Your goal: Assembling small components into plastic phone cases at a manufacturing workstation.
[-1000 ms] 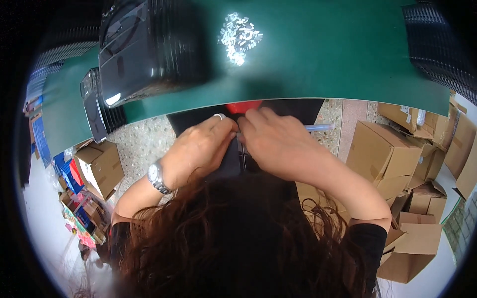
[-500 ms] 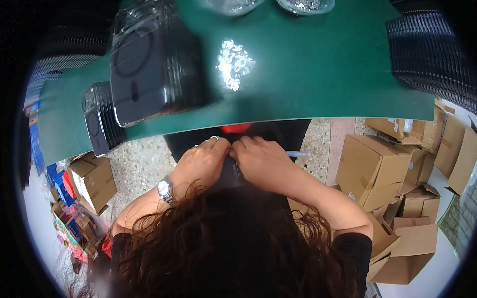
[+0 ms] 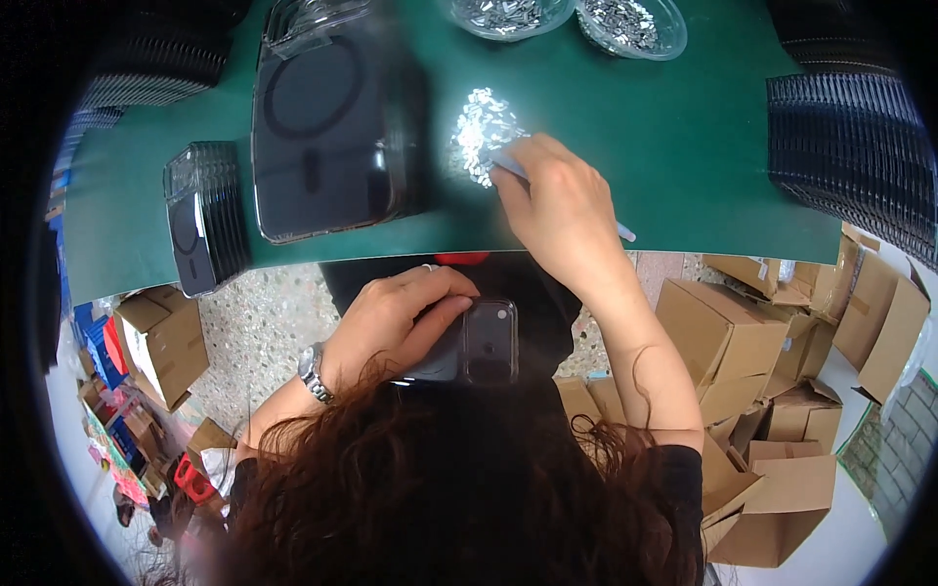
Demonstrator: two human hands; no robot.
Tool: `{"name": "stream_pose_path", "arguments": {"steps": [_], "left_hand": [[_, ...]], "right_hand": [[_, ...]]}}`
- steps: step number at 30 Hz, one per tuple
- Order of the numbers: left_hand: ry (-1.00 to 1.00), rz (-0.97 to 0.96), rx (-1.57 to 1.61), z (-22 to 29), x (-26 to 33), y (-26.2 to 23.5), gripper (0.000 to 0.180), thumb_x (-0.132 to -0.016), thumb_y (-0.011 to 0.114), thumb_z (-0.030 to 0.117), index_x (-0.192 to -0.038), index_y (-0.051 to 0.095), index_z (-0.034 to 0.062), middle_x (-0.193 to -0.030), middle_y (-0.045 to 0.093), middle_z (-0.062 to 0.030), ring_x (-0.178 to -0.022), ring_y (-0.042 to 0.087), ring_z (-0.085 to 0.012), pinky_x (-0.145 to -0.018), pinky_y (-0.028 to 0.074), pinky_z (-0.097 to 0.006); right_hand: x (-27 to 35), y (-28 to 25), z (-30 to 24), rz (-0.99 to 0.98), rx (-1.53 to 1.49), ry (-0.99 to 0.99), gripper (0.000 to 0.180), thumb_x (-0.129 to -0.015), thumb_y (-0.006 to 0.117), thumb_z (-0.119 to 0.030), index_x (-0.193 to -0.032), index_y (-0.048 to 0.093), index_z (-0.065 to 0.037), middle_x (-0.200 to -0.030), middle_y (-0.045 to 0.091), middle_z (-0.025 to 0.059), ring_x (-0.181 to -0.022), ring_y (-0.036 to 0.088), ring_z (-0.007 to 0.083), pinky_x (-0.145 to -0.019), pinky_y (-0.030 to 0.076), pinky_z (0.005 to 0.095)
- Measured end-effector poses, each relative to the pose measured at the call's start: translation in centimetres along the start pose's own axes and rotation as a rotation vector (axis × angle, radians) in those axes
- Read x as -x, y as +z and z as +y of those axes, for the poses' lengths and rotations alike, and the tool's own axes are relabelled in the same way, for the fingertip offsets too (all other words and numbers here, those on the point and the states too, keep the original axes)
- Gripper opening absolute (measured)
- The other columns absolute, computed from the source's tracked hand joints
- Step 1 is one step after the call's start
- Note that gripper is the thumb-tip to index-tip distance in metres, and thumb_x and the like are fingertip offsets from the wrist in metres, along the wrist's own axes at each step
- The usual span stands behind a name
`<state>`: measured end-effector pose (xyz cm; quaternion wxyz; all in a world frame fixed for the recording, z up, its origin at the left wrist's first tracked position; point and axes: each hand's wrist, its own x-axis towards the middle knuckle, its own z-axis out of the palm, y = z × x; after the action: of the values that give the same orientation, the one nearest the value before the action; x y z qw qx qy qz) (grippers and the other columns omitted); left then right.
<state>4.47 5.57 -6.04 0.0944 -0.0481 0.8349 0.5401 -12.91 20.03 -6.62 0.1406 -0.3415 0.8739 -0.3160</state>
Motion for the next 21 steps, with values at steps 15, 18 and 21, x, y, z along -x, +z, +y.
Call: {"name": "stream_pose_path", "arguments": {"steps": [15, 18, 21], "left_hand": [[-0.093, 0.094, -0.015, 0.1, -1.4, -0.8, 0.012, -0.102, 0.065, 0.011, -0.11, 0.07, 0.0032, -0.102, 0.074, -0.0155, -0.093, 0.071, -0.0374, -0.08, 0.055, -0.042], [-0.113, 0.106, -0.002, -0.2, -1.6, -0.7, 0.013, -0.102, 0.065, 0.011, -0.11, 0.07, 0.0025, -0.1, 0.074, -0.0161, -0.093, 0.071, -0.0371, -0.079, 0.055, -0.041], [-0.107, 0.123, 0.002, -0.5, -1.5, -0.6, 0.013, -0.102, 0.065, 0.011, -0.11, 0.07, 0.0023, -0.1, 0.073, -0.0163, -0.092, 0.071, -0.0371, -0.078, 0.055, -0.041]], "right_hand": [[-1.1, -0.2, 0.4, -0.098, 0.079, -0.093, 0.011, -0.095, 0.067, -0.008, -0.103, 0.067, -0.001, -0.099, 0.067, 0.0209, -0.093, 0.065, 0.0457, -0.08, 0.052, 0.0505], [-1.0, -0.3, 1.0, -0.106, 0.034, -0.123, 0.013, -0.095, 0.067, -0.008, -0.106, 0.066, 0.0, -0.1, 0.065, 0.0225, -0.091, 0.064, 0.0473, -0.079, 0.051, 0.05], [-0.7, -1.0, 0.8, -0.119, -0.09, -0.076, 0.012, -0.097, 0.066, -0.009, -0.103, 0.066, 0.001, -0.098, 0.066, 0.0203, -0.089, 0.066, 0.042, -0.078, 0.053, 0.0467]]}}
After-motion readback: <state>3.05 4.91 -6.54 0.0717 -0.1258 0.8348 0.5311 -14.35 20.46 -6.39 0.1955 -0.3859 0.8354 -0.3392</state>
